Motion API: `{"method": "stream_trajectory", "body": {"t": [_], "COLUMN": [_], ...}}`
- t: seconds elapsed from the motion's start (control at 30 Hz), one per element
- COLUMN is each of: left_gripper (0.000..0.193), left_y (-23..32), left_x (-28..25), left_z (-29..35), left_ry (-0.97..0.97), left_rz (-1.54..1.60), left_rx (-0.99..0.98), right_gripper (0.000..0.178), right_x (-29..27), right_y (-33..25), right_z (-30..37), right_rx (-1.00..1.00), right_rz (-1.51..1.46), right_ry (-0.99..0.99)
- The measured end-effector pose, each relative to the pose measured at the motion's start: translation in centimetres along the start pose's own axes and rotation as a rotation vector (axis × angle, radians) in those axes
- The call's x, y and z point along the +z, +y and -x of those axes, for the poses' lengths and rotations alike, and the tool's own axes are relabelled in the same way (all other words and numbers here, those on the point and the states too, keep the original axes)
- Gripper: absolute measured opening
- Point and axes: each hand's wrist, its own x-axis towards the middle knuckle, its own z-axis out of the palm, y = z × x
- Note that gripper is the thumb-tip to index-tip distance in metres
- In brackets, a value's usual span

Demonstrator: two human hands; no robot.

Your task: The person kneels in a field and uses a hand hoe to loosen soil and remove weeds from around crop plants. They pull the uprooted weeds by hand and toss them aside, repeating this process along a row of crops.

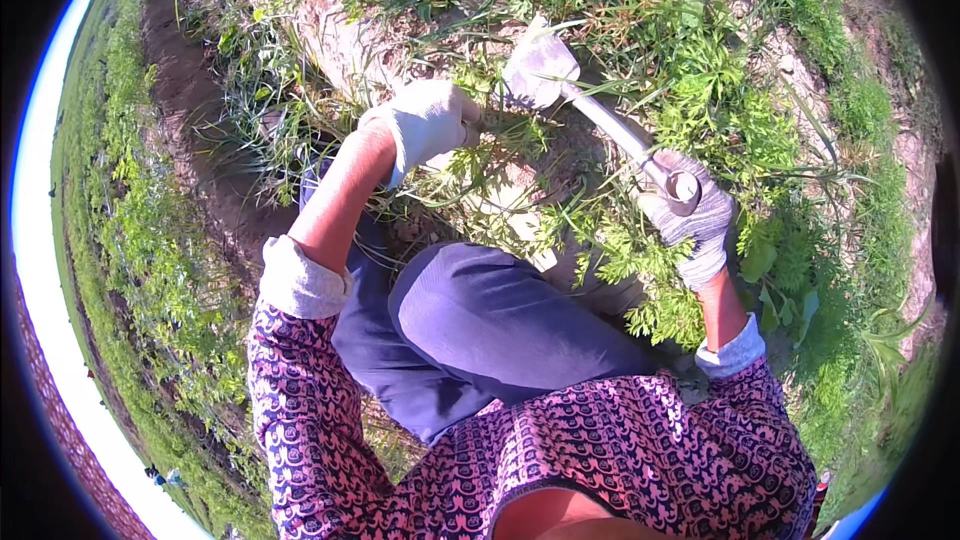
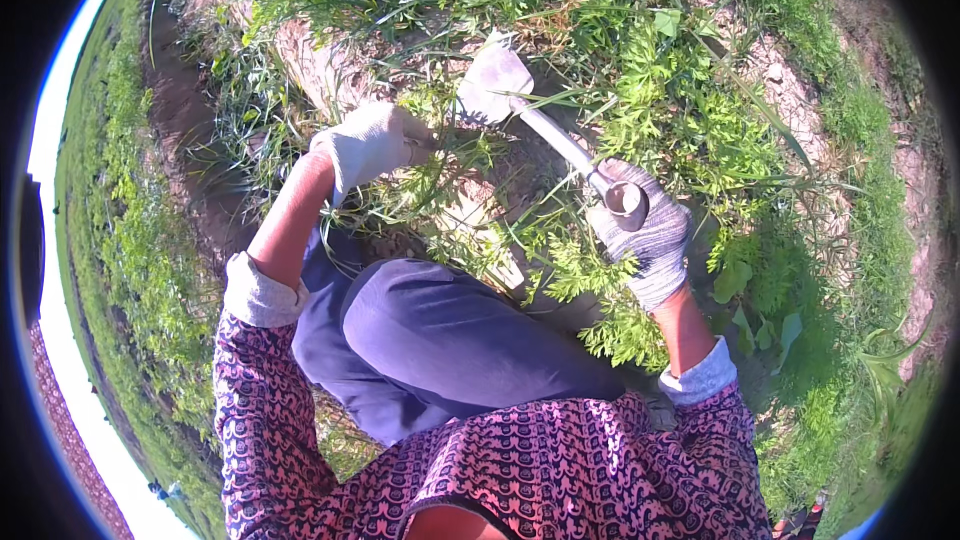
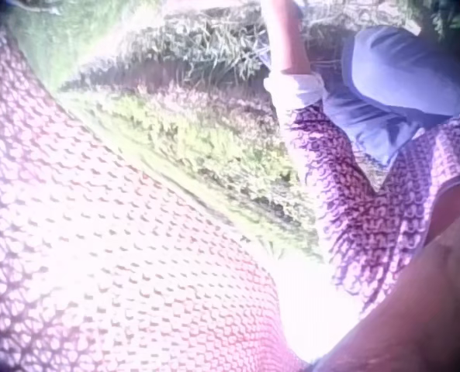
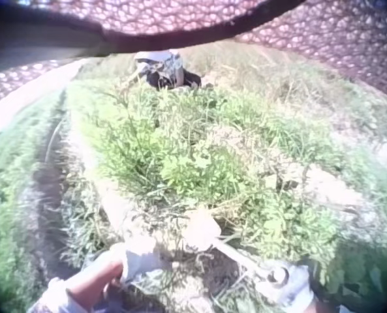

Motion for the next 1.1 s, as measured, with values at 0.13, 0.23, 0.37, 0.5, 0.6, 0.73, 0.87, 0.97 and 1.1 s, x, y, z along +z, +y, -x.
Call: {"method": "stream_trajectory", "body": {"t": [0.13,0.23,0.37,0.5,0.6,0.73,0.87,0.97,1.1], "left_gripper": [0.026,0.027,0.042,0.058,0.061,0.078,0.03,0.018,0.018], "left_y": [-4.6,-7.1,-9.4,-8.3,-7.0,-9.7,-11.4,-10.1,-9.2], "left_x": [-0.7,-3.3,-3.6,-4.0,-6.9,-6.5,-5.2,-5.7,-6.6], "left_z": [2.9,4.1,0.8,-5.4,-8.1,-12.2,-15.4,-14.3,-14.4], "left_ry": [0.038,0.51,0.847,0.759,0.575,0.409,0.504,0.591,0.561], "left_rz": [0.367,0.491,-0.167,-0.46,-0.533,-0.467,-0.238,-0.355,-0.341], "left_rx": [-0.066,-0.294,-0.133,0.075,-0.054,-0.172,-0.264,-0.174,-0.201], "right_gripper": [0.048,0.049,0.045,0.042,0.043,0.041,0.049,0.05,0.048], "right_x": [1.8,4.2,7.7,10.1,9.6,11.9,11.6,11.0,15.2], "right_y": [-2.5,-3.2,-3.3,-6.6,-5.5,-6.3,-6.8,-5.7,-6.9], "right_z": [-3.2,-6.9,-10.3,-11.3,-10.7,-11.4,-11.3,-10.9,-13.9], "right_rx": [0.047,-0.144,-0.177,-0.08,-0.141,-0.088,-0.118,-0.049,-0.095], "right_rz": [0.003,0.123,0.363,0.482,0.296,0.508,0.511,0.44,0.588], "right_ry": [-0.092,-0.147,-0.153,-0.165,-0.126,-0.081,-0.149,-0.166,-0.053]}}
